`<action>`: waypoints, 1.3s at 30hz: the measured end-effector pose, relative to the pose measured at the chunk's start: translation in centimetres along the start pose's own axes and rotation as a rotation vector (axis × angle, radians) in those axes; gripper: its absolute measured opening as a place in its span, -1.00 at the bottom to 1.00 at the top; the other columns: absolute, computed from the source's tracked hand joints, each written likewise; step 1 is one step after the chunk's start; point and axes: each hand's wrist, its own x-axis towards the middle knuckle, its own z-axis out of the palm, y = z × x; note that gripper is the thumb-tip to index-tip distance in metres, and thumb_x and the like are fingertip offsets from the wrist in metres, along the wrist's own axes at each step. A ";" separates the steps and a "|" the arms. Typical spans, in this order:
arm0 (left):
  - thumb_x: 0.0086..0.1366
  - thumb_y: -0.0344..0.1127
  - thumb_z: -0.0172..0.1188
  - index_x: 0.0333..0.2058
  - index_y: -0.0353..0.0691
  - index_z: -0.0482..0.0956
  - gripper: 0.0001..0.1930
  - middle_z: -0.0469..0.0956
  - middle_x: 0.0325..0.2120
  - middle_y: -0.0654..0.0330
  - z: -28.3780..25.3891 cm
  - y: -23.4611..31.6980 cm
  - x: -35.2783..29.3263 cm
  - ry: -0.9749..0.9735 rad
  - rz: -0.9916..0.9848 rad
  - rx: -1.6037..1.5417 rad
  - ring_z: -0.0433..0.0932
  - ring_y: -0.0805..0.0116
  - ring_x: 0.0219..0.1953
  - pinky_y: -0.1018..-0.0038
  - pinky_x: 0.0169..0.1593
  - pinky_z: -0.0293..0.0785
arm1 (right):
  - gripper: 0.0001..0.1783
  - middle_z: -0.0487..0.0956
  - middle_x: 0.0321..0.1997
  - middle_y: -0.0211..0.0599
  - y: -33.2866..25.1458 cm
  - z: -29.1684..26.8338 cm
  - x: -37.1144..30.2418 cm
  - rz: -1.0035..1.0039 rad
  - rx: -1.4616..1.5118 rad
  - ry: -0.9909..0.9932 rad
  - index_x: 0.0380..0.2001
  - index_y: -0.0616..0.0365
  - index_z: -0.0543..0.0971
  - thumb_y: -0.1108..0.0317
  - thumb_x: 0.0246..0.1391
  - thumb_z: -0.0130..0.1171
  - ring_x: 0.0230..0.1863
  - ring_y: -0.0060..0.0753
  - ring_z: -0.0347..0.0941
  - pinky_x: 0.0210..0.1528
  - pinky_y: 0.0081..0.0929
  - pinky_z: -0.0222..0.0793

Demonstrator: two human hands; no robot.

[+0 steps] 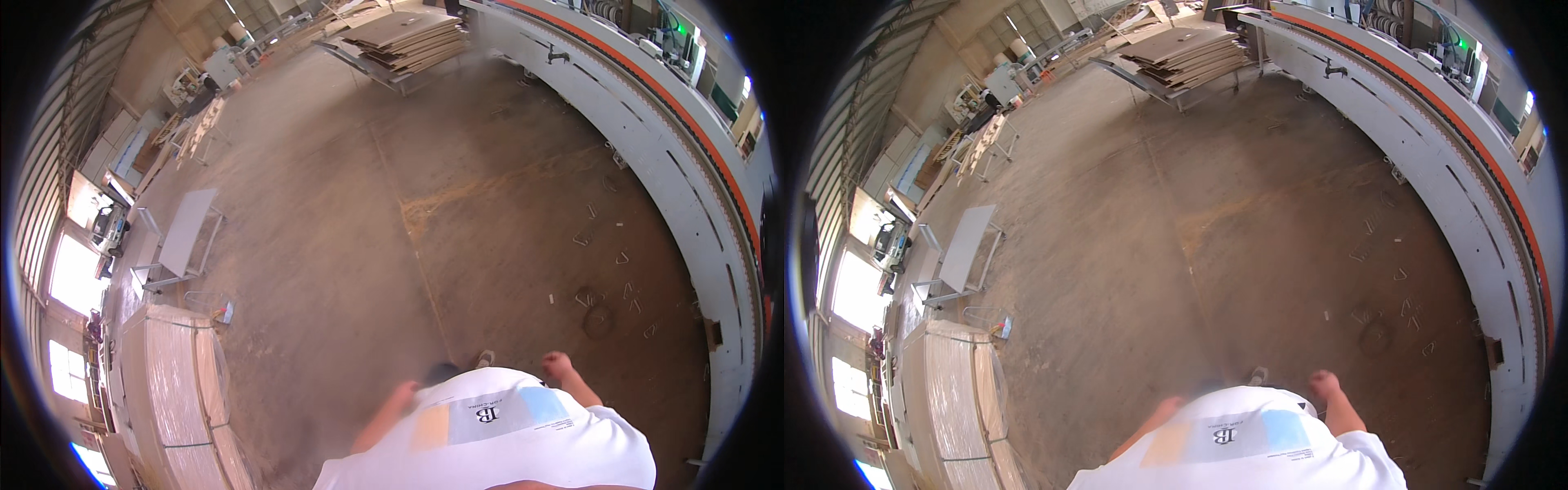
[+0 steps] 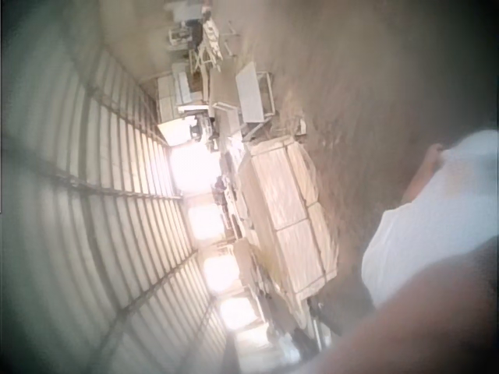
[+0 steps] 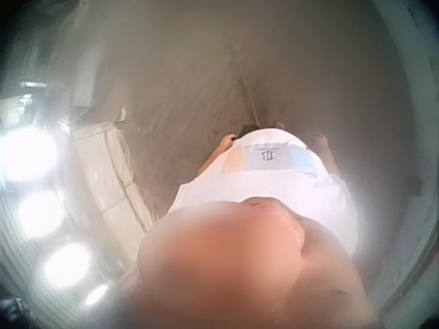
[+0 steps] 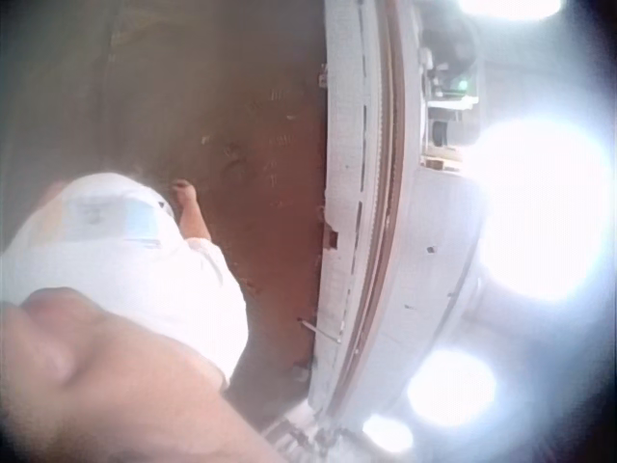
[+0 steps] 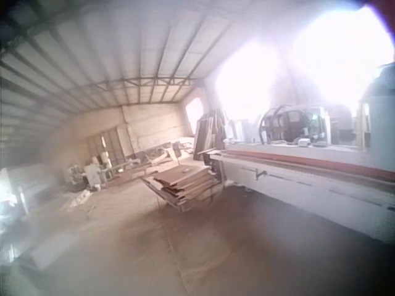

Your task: The person applies edge banding to wooden panels using a hot-melt glue gun and an edge banding machine. They repeatedly pick up panels, apply glue to the edges, feed them through the machine, and stack the finished pieces.

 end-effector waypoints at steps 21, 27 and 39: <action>0.38 -0.14 0.10 -0.06 -0.18 0.69 -0.67 0.67 -0.07 -0.07 -26.0 31.7 60.5 -0.128 -0.049 0.136 0.64 -0.06 -0.03 0.13 0.05 0.55 | -0.67 0.73 -0.14 -0.18 -38.0 -11.1 30.7 -0.051 -0.055 0.139 -0.12 0.19 0.70 0.17 0.20 0.25 -0.07 -0.23 0.65 0.05 -0.35 0.53; 0.40 -0.09 0.14 0.00 -0.15 0.65 -0.66 0.68 -0.08 -0.02 -33.7 50.5 78.8 -0.088 0.045 0.153 0.64 0.00 0.01 0.14 0.08 0.53 | -0.66 0.72 -0.22 -0.29 -38.6 -11.9 46.4 -0.021 -0.372 0.190 -0.14 0.25 0.70 0.19 0.22 0.25 -0.14 -0.36 0.61 0.01 -0.36 0.53; 0.45 -0.22 0.08 0.07 -0.22 0.63 -0.66 0.69 -0.15 0.17 -33.8 65.5 97.0 -0.120 0.098 -0.233 0.61 0.29 -0.08 0.26 0.01 0.55 | -0.75 0.66 -0.37 -0.25 -74.7 -31.7 77.9 0.074 0.149 0.085 -0.21 0.26 0.64 0.29 0.19 0.19 -0.40 -0.39 0.56 -0.39 -0.32 0.48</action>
